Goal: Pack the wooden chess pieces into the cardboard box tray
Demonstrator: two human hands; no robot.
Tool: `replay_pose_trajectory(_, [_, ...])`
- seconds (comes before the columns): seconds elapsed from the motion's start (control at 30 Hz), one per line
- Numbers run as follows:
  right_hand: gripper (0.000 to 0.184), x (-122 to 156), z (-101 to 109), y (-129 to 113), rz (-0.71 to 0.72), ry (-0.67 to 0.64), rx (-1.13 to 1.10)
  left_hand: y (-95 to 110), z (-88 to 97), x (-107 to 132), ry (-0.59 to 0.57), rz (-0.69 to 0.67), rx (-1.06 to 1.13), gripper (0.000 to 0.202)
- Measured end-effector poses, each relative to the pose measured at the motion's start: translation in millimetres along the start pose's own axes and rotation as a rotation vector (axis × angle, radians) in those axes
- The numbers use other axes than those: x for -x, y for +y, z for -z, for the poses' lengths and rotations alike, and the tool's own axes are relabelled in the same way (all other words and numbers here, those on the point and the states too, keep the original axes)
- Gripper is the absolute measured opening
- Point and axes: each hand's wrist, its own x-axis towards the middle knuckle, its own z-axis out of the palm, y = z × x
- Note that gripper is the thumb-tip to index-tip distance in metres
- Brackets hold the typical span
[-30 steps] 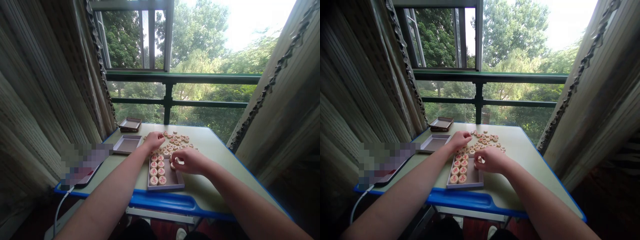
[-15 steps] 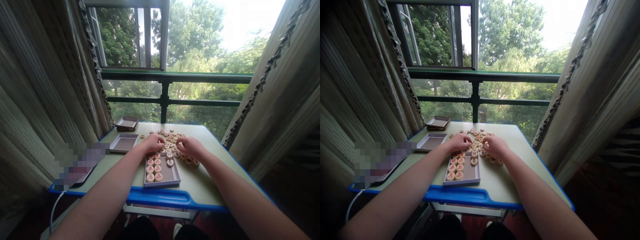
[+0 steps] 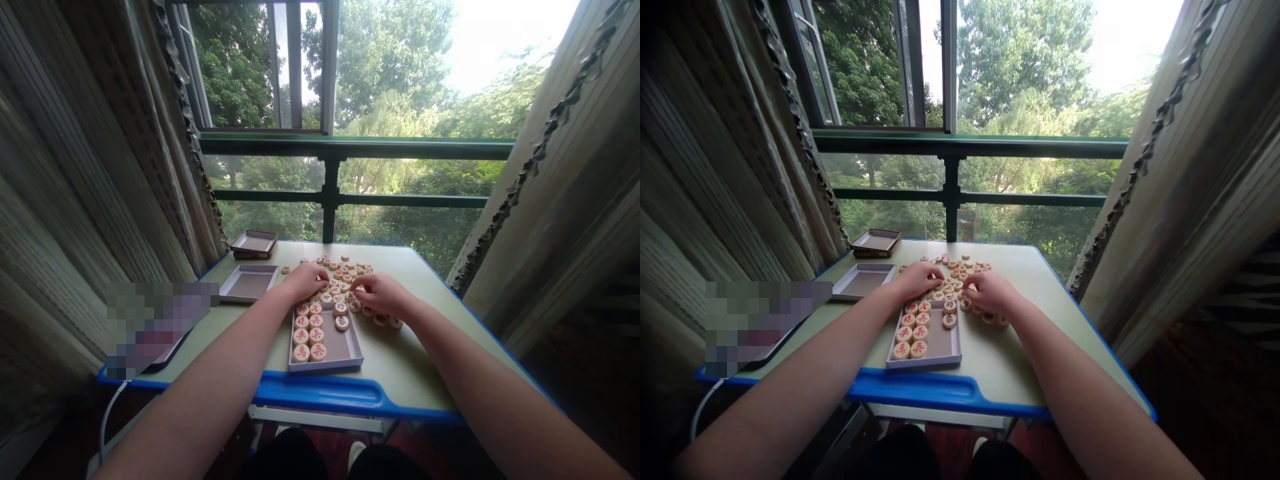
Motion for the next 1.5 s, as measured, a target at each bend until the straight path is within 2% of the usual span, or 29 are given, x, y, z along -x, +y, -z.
replay_pose_trajectory(0.27, [0.027,-2.4,-4.7,-1.7,-0.071,0.01,0.107,-1.0,1.5,2.2,0.106,0.028,-0.071,0.026])
replay_pose_trajectory(0.43, [0.025,-3.8,-6.2,3.2,-0.07,-0.004,0.1,-6.7,0.6,0.2,0.087,0.164,-0.219,0.031])
replay_pose_trajectory(0.57, [0.023,-4.6,-7.6,5.6,-0.073,0.035,0.106,-10.6,-1.0,-1.3,0.1,0.248,-0.215,0.037])
replay_pose_trajectory(0.8, [0.021,-3.7,-6.1,2.4,-0.037,0.033,0.117,-2.0,1.2,2.4,0.034,0.164,-0.078,0.032])
replay_pose_trajectory(0.97, [0.024,-4.6,-5.9,7.0,-0.069,0.096,0.122,-3.6,-2.3,-0.4,-0.014,0.133,-0.004,0.03])
replay_pose_trajectory(1.1, [0.027,-5.3,-2.7,11.9,-0.139,0.175,0.136,-6.6,-3.2,-1.9,-0.057,0.122,0.054,0.029])
replay_pose_trajectory(1.2, [0.029,-5.4,0.7,15.3,-0.222,0.21,0.132,-6.9,-2.2,-1.6,-0.042,0.128,0.072,0.029])
replay_pose_trajectory(1.5, [0.033,-7.8,0.6,23.8,-0.443,0.17,0.124,-2.9,0.9,0.9,-0.023,0.134,0.064,0.026])
